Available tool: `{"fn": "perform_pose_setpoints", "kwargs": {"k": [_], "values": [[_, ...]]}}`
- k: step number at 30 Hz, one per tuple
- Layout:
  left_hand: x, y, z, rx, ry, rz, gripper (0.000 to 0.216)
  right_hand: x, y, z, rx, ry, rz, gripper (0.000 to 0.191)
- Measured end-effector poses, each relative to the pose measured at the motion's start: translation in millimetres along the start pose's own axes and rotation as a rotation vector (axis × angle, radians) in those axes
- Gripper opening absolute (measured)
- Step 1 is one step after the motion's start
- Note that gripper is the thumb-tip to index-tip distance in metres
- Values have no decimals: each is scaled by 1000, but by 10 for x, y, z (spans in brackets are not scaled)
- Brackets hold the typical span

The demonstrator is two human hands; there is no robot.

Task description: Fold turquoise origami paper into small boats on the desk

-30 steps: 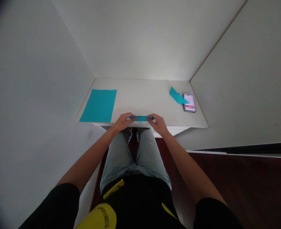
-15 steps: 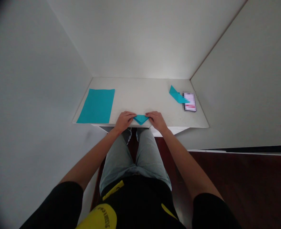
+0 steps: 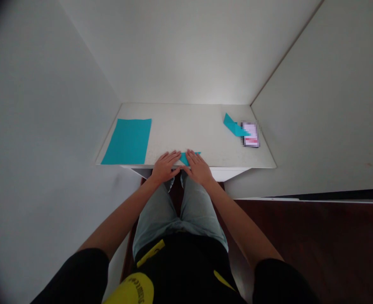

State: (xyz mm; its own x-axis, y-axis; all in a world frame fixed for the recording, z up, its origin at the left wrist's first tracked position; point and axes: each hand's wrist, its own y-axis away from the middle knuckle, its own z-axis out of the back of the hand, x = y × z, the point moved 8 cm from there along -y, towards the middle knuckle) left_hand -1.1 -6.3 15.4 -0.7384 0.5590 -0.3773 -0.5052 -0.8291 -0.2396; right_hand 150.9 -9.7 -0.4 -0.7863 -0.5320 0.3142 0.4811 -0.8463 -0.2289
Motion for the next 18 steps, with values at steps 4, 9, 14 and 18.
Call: {"fn": "perform_pose_setpoints", "kwargs": {"k": [4,9,14,18], "values": [[-13,5,-1,-42,-3,25,57,-327,169,183,-5,58,-46,65],[-89,-33,-25,-84,-22,94,65,-516,252,316,-21,102,-80,61],[-257,-122,-48,-92,-102,143,61,-460,195,297,-26,101,-83,65],[-390,-135,-71,-73,-89,75,39,-472,207,296,-30,92,-109,61]]}}
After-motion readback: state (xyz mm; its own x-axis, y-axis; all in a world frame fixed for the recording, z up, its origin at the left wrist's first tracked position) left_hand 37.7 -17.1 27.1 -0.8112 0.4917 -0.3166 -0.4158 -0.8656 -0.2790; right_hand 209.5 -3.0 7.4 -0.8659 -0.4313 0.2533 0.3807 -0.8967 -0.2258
